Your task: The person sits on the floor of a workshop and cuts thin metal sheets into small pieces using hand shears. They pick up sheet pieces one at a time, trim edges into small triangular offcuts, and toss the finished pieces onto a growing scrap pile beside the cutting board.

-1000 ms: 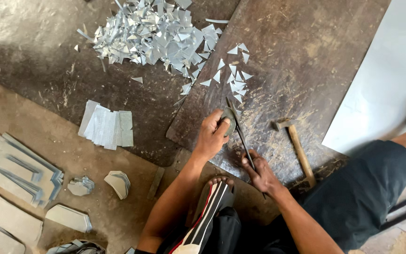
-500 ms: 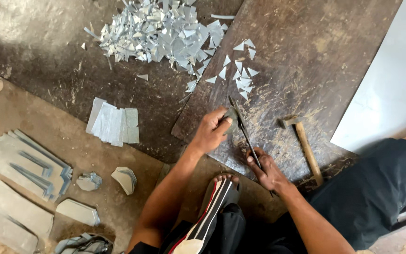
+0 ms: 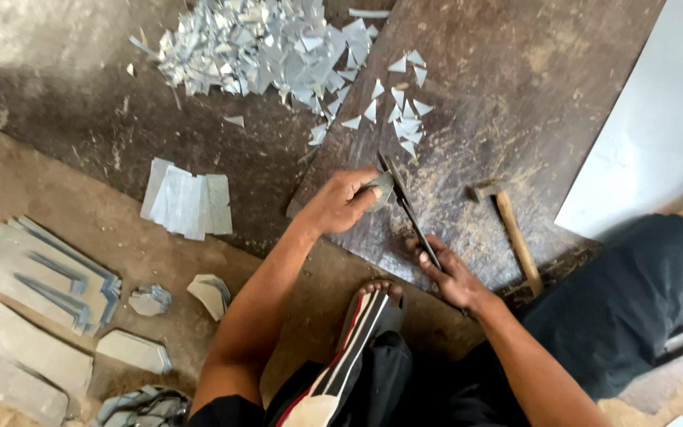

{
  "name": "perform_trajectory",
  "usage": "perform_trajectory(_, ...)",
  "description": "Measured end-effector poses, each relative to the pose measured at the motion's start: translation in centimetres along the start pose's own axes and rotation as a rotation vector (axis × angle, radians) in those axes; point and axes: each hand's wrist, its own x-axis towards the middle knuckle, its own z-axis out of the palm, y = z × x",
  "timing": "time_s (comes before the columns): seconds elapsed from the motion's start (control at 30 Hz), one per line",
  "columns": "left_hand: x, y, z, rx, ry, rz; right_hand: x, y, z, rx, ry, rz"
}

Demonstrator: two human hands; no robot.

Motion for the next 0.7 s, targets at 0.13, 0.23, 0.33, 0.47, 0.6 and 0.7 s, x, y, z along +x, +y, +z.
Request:
perform_trajectory(0.13,-0.4,-0.1,0.0,0.032,-0.015,-0.151,-0.3,0.3,0.2,-0.090,0.014,0.128)
perform_trajectory(0.23,-0.2,-0.1,-1.0,0.183,-0.032,-0.009,0.2,0.6,0.2,-0.214,-0.013,-0.027)
perform_trajectory(0.33,0.1,0.3,-2.3,0.272,-0.112,0.026,0.5,0.6,0.2,-0.216,-0.014,-0.048)
perform_trajectory(0.47,0.0,0.6,-2.3,0.172,-0.154,0.099,0.1,-0.1,0.1,-0.131,-0.010,-0.076)
perform_trajectory(0.6,-0.5,0.1,-1.5,0.201,-0.176,-0.037,-0.8,-1.1,0.1,-0.098,0.010,-0.061)
perform_trajectory(0.7,0.1,-0.5,-1.9,0.224,-0.193,0.028,-0.7,-1.9,0.0,-0.140,0.011,0.091)
